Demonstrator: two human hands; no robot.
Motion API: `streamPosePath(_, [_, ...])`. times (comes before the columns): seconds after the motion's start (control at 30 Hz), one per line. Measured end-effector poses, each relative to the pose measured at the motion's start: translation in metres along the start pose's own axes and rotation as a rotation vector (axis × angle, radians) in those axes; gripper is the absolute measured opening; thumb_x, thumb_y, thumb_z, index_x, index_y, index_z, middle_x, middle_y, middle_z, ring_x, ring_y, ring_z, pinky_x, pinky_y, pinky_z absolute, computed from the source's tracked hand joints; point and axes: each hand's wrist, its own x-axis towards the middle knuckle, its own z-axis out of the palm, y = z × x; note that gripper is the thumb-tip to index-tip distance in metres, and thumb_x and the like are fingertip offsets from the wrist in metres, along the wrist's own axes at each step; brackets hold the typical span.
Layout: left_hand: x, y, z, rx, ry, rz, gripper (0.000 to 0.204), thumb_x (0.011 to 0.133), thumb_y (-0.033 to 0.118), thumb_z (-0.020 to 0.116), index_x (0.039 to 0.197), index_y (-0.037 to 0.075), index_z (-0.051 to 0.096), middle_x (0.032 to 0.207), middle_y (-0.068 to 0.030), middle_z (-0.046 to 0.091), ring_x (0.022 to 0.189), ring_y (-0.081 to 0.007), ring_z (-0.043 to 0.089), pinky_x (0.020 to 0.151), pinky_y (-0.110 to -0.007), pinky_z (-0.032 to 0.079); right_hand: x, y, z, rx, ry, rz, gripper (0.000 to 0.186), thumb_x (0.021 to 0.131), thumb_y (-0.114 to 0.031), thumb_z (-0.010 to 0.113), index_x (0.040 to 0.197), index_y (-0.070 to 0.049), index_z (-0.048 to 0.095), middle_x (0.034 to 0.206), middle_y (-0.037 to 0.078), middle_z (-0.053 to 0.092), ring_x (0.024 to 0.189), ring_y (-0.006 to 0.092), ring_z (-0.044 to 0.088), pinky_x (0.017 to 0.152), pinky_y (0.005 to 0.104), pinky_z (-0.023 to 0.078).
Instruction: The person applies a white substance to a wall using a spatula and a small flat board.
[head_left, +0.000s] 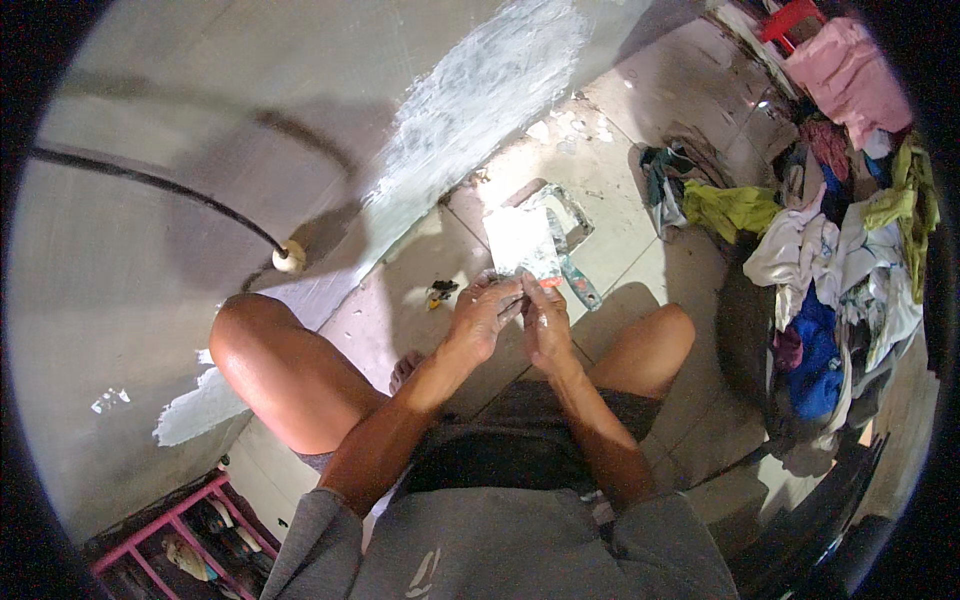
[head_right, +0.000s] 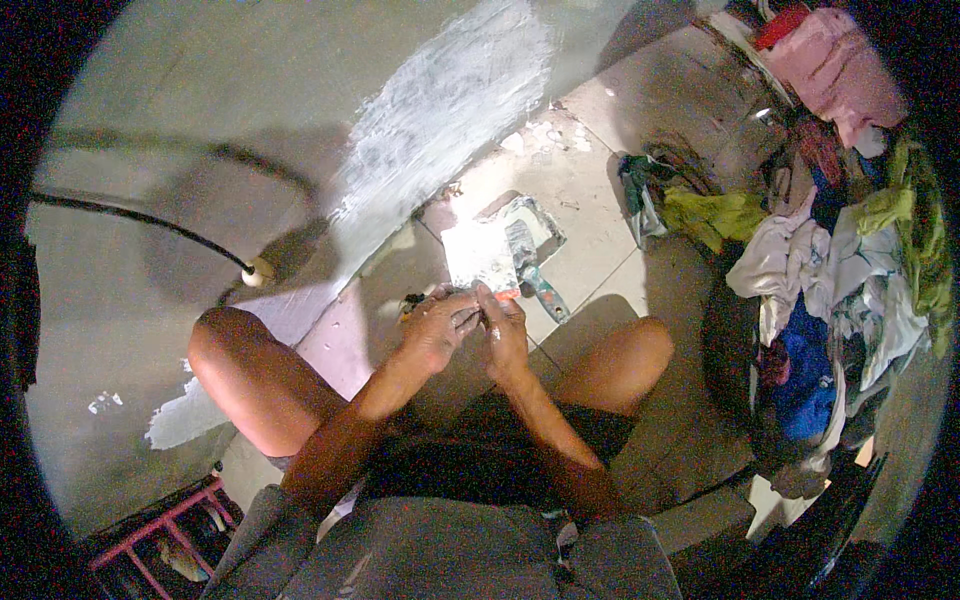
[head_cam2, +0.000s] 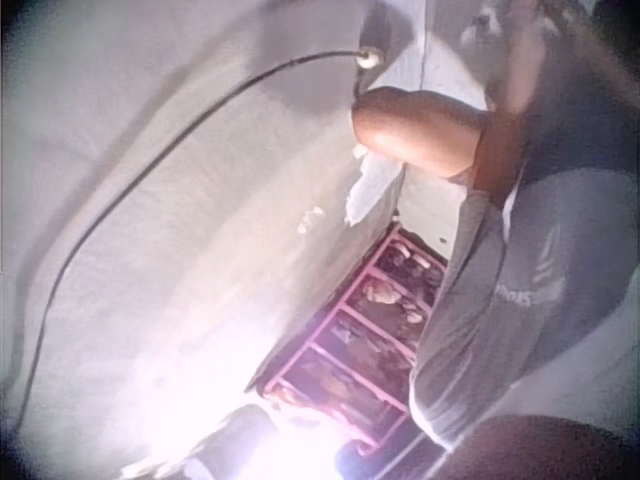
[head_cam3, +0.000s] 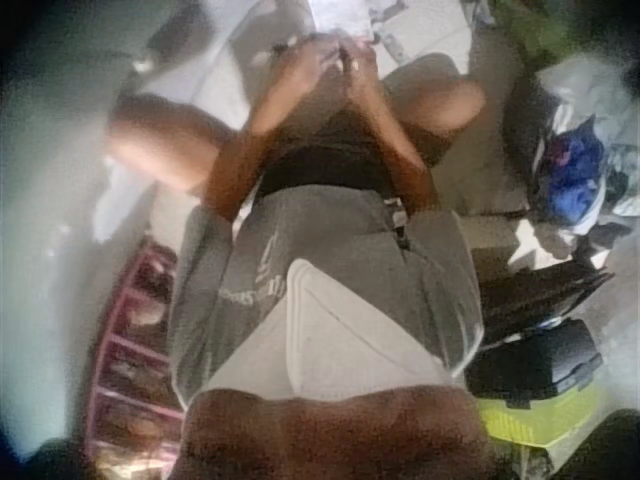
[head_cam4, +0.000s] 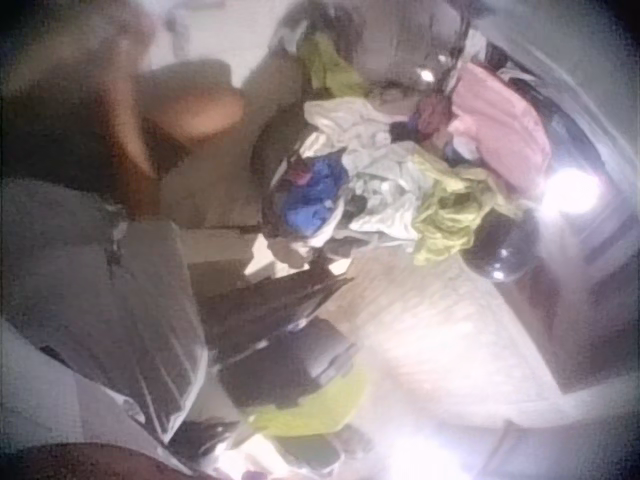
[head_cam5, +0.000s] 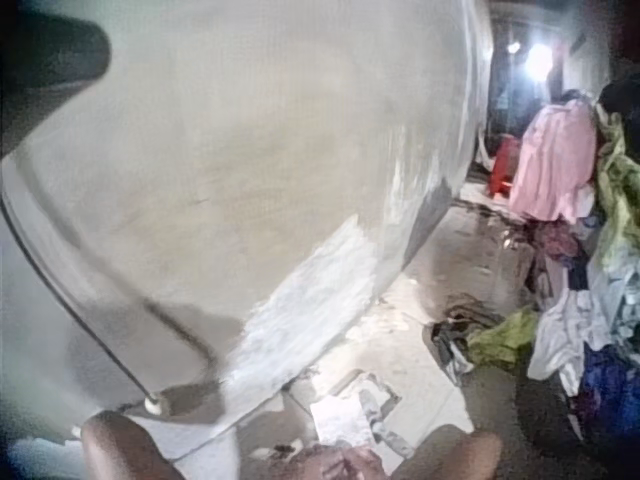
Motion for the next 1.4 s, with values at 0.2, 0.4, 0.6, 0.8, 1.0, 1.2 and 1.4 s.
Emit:
streamPosePath(0.2, [-0.076, 0.033, 0.014, 0.702, 0.112, 0.374, 0.039, 0.078, 0.018, 0.062, 0.108, -0.002, 0.048, 0.095, -0.0131, 0.059, 0.093, -0.0256, 0.056, 0.082, -0.036, 0.044, 0.028, -0.004, -0.001, -0.106, 0.01, 0.062, 0.015, 0.081, -0.014, 0.06, 0.09, -0.002, 0.06, 0.081, 0.003, 0.06, 0.073, 0.0111, 0.055, 0.065, 0.0254, 0.044])
streamPosePath(0.4, [-0.134, 0.137, 0.008, 1.683, -0.786, 0.361, 0.048, 0.079, 0.029, 0.059, 0.109, -0.006, 0.047, 0.094, -0.0224, 0.057, 0.092, -0.0361, 0.054, 0.081, -0.042, 0.043, 0.082, 0.033, 0.012, -0.178, -0.008, 0.148, 0.016, 0.08, -0.01, 0.06, 0.092, 0.0, 0.057, 0.081, 0.006, 0.059, 0.066, 0.0139, 0.056, 0.062, 0.0267, 0.046])
streamPosePath(0.6, [-0.117, 0.109, -0.032, 1.742, -0.75, 0.566, 0.041, 0.08, 0.032, 0.057, 0.099, -0.003, 0.049, 0.084, -0.023, 0.055, 0.076, -0.0393, 0.056, 0.068, -0.042, 0.047, 0.137, 0.06, 0.03, -0.303, 0.05, 0.163, 0.014, 0.079, -0.007, 0.056, 0.091, 0.001, 0.055, 0.081, 0.007, 0.059, 0.065, 0.0147, 0.056, 0.054, 0.029, 0.046])
streamPosePath(0.8, [-0.127, 0.114, -0.024, 1.799, -0.765, 0.428, 0.043, 0.081, 0.035, 0.055, 0.097, -0.004, 0.05, 0.076, -0.0219, 0.056, 0.075, -0.0396, 0.055, 0.068, -0.044, 0.046, 0.165, 0.061, 0.047, -0.482, 0.11, 0.083, 0.007, 0.077, -0.008, 0.057, 0.079, -0.001, 0.056, 0.075, 0.006, 0.056, 0.061, 0.0162, 0.054, 0.051, 0.0282, 0.043])
streamPosePath(1.0, [-0.123, 0.116, -0.019, 1.727, -0.754, 0.38, 0.039, 0.082, 0.034, 0.054, 0.094, -0.003, 0.051, 0.075, -0.0221, 0.056, 0.074, -0.0397, 0.056, 0.071, -0.044, 0.045, 0.183, 0.048, 0.098, -0.339, 0.163, 0.086, 0.007, 0.076, -0.002, 0.061, 0.081, -0.002, 0.056, 0.076, 0.007, 0.057, 0.07, 0.0166, 0.057, 0.061, 0.0291, 0.052])
streamPosePath(1.2, [-0.126, 0.119, -0.01, 1.703, -0.759, 0.328, 0.033, 0.078, 0.025, 0.057, 0.084, -0.008, 0.053, 0.076, -0.0249, 0.058, 0.077, -0.0399, 0.058, 0.072, -0.045, 0.046, 0.14, 0.007, 0.069, -0.299, 0.048, -0.019, 0.008, 0.075, -0.005, 0.06, 0.079, -0.001, 0.055, 0.074, 0.007, 0.057, 0.064, 0.0151, 0.057, 0.056, 0.0272, 0.049])
streamPosePath(1.4, [-0.126, 0.113, -0.01, 1.687, -0.761, 0.385, 0.034, 0.078, 0.025, 0.057, 0.086, -0.008, 0.053, 0.073, -0.0249, 0.058, 0.076, -0.04, 0.058, 0.071, -0.045, 0.047, 0.139, 0.027, 0.03, -0.391, 0.17, 0.035, 0.005, 0.074, -0.003, 0.057, 0.075, 0.0, 0.054, 0.068, 0.007, 0.055, 0.055, 0.0156, 0.053, 0.051, 0.0265, 0.046])
